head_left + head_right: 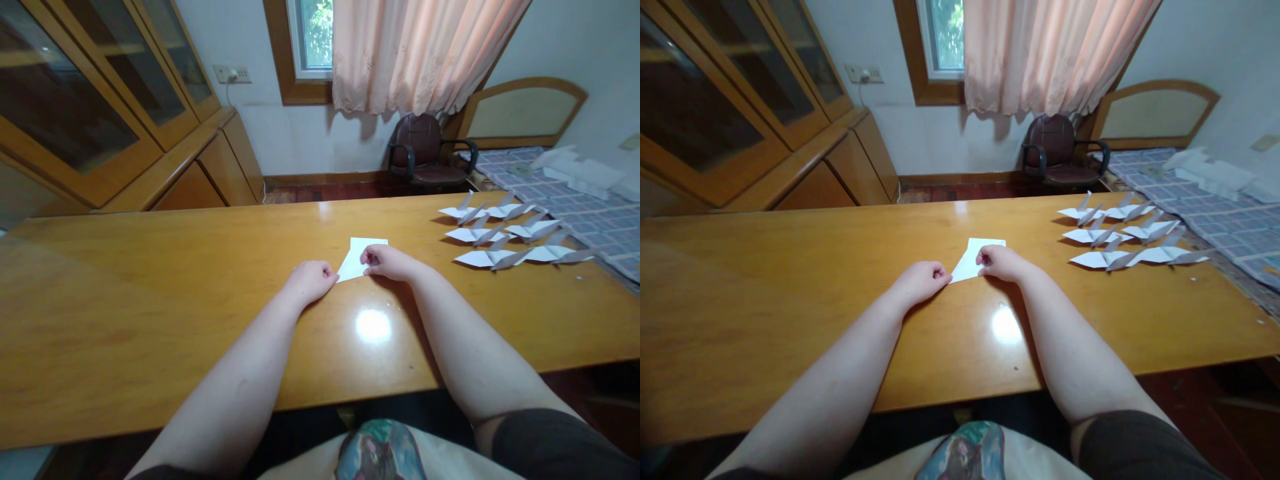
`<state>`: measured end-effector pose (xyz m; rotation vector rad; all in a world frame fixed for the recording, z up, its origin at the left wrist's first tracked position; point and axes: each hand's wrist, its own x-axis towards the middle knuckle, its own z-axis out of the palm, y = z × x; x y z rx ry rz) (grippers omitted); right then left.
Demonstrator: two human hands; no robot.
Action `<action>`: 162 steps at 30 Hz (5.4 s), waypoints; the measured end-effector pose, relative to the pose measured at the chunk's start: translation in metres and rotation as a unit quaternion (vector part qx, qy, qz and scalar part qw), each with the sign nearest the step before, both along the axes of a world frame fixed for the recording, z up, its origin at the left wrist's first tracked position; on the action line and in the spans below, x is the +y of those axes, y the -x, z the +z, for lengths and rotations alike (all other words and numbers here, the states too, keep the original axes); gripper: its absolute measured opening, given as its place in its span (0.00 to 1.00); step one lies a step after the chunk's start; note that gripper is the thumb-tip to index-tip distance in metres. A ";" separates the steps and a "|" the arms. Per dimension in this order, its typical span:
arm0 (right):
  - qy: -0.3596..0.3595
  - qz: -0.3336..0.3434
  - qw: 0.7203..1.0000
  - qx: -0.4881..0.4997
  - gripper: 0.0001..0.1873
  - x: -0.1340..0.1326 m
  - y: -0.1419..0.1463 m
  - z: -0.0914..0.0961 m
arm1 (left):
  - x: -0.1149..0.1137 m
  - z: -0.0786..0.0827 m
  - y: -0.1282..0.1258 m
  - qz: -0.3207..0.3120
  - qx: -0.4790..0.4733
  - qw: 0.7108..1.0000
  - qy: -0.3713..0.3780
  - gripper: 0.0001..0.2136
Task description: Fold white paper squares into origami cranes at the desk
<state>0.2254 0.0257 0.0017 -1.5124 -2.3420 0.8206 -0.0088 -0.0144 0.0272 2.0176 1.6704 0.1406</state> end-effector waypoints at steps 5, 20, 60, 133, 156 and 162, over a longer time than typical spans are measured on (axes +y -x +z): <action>-0.084 0.029 0.996 -0.031 0.06 0.002 0.009 0.000 | 0.009 -0.010 0.004 0.066 -0.008 0.995 -0.072 0.16; -0.131 0.013 0.983 -0.125 0.26 0.000 0.016 -0.010 | -0.026 -0.009 -0.025 -0.152 0.078 0.981 -0.096 0.30; -0.090 -0.005 0.983 -0.159 0.29 -0.006 0.037 -0.012 | -0.019 -0.023 -0.025 -0.136 0.115 0.983 -0.053 0.34; 0.015 -0.082 0.987 0.137 0.21 -0.008 0.028 -0.003 | 0.003 -0.013 -0.012 0.040 -0.139 0.978 -0.153 0.06; 0.005 -0.077 0.983 0.165 0.20 -0.011 0.032 -0.002 | 0.004 -0.019 -0.012 0.022 -0.159 0.969 -0.187 0.05; 0.013 -0.088 0.979 0.185 0.20 -0.013 0.034 -0.001 | 0.005 -0.023 -0.012 0.034 -0.170 0.966 -0.192 0.05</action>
